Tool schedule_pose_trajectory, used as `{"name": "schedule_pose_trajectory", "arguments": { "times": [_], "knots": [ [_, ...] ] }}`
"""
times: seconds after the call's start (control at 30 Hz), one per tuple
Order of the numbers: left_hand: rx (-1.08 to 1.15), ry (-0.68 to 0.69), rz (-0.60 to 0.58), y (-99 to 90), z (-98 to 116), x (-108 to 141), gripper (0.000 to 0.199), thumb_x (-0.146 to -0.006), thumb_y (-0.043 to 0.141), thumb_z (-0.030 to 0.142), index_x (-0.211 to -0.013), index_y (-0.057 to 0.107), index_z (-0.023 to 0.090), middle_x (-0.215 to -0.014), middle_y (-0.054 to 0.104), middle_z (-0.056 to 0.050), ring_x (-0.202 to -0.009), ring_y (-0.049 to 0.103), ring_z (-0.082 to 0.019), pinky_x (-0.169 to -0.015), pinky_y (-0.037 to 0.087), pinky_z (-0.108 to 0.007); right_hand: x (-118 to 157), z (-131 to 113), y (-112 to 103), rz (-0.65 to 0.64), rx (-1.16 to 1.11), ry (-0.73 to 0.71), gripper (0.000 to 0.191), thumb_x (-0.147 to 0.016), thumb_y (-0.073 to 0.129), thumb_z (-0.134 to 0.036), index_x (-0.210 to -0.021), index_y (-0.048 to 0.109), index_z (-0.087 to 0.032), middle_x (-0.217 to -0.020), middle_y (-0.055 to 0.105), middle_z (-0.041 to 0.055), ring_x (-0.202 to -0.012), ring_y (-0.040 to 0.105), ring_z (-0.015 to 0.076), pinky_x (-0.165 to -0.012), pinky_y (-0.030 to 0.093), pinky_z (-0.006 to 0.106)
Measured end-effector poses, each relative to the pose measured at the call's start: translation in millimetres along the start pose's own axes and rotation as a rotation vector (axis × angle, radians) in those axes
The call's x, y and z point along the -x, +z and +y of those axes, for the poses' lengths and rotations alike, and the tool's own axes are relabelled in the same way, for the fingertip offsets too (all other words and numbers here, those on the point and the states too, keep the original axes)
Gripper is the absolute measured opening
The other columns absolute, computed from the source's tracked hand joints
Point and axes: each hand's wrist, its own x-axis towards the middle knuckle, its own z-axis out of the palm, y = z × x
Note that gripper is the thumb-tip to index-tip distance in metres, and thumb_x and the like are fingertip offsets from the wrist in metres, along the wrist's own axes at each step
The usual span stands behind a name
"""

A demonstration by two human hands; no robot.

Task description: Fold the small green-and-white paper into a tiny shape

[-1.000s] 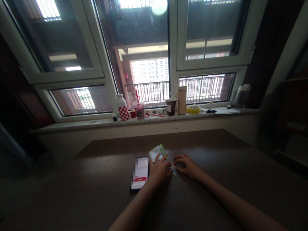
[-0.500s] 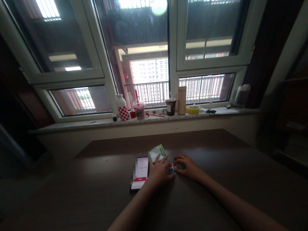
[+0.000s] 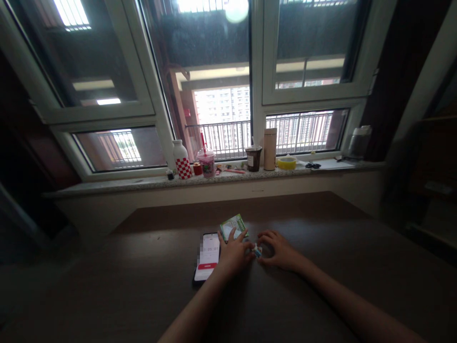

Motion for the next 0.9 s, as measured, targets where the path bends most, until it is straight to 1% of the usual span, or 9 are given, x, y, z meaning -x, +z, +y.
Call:
{"name": "schedule_pose_trajectory", "arguments": {
  "times": [0.23,0.3,0.37,0.43,0.5,0.57,0.67,0.73,0.9],
  "knots": [
    [0.049,-0.035,0.061,6.1,2,-1,0.025,-0.088,0.05,0.053,-0.105,0.067,0.044,-0.148,0.042,0.007,-0.14,0.022,-0.038,-0.099,-0.008,-0.08,2,1,0,-0.022,-0.036,0.037,0.047,-0.062,0.078,-0.045,-0.104,0.064,-0.027,-0.128,0.054,0.0051,-0.121,0.044,0.0275,-0.106,0.034,0.042],
    [0.07,-0.053,0.074,7.6,2,-2,0.025,-0.088,0.051,0.052,-0.103,0.069,0.043,-0.146,0.044,0.006,-0.14,0.023,-0.038,-0.1,-0.008,-0.079,0,5,0,-0.025,-0.067,0.052,0.044,-0.066,0.076,-0.048,-0.103,0.066,-0.027,-0.128,0.054,0.0052,-0.122,0.044,0.0274,-0.105,0.034,0.042],
    [0.084,-0.068,0.086,9.2,3,-3,0.024,-0.088,0.052,0.051,-0.099,0.07,0.041,-0.145,0.046,0.005,-0.139,0.024,-0.037,-0.101,-0.008,-0.078,-1,9,2,-0.027,-0.108,0.06,0.035,-0.074,0.069,-0.051,-0.1,0.068,-0.027,-0.127,0.056,0.0054,-0.122,0.044,0.0263,-0.105,0.034,0.042],
    [0.095,-0.075,0.098,10.4,4,-5,0.023,-0.087,0.053,0.051,-0.096,0.071,0.039,-0.144,0.047,0.005,-0.139,0.026,-0.036,-0.101,-0.007,-0.077,-3,13,4,-0.015,-0.142,0.066,0.029,-0.079,0.064,-0.051,-0.096,0.07,-0.027,-0.125,0.058,0.005,-0.121,0.045,0.0253,-0.106,0.033,0.041],
    [0.107,-0.08,0.107,11.0,5,-6,0.022,-0.086,0.055,0.05,-0.094,0.071,0.038,-0.143,0.048,0.005,-0.139,0.026,-0.035,-0.102,-0.007,-0.077,-5,16,7,0.007,-0.168,0.084,0.026,-0.083,0.06,-0.049,-0.093,0.071,-0.027,-0.122,0.06,0.0044,-0.121,0.046,0.0245,-0.106,0.032,0.04],
    [0.121,-0.089,0.118,10.8,6,-7,0.021,-0.085,0.057,0.049,-0.091,0.071,0.036,-0.142,0.05,0.004,-0.138,0.027,-0.035,-0.103,-0.007,-0.076,-7,18,11,0.058,-0.172,0.118,0.022,-0.085,0.059,-0.044,-0.089,0.071,-0.026,-0.118,0.062,0.0047,-0.118,0.048,0.0239,-0.105,0.034,0.039],
    [0.146,-0.108,0.136,10.0,9,-9,0.019,-0.084,0.059,0.047,-0.087,0.072,0.033,-0.14,0.052,0.003,-0.137,0.03,-0.034,-0.104,-0.007,-0.075,-10,16,16,0.112,-0.109,0.122,0.014,-0.083,0.062,-0.035,-0.085,0.071,-0.025,-0.113,0.065,0.004,-0.112,0.051,0.0236,-0.1,0.037,0.039],
    [0.159,-0.128,0.15,10.3,11,-10,0.018,-0.084,0.06,0.045,-0.084,0.072,0.032,-0.139,0.053,0.003,-0.135,0.032,-0.033,-0.104,-0.005,-0.075,-11,13,17,0.127,-0.068,0.128,0.011,-0.082,0.063,-0.032,-0.084,0.071,-0.026,-0.111,0.066,0.0034,-0.109,0.052,0.0235,-0.097,0.038,0.039],
    [0.169,-0.161,0.205,14.9,16,-11,0.022,-0.088,0.054,0.043,-0.081,0.072,0.031,-0.134,0.057,0.002,-0.131,0.038,-0.031,-0.105,-0.002,-0.074,-11,8,16,0.131,-0.032,0.144,0.012,-0.08,0.066,-0.036,-0.086,0.07,-0.026,-0.111,0.065,0.0031,-0.107,0.052,0.023,-0.096,0.038,0.038]
  ]
}}
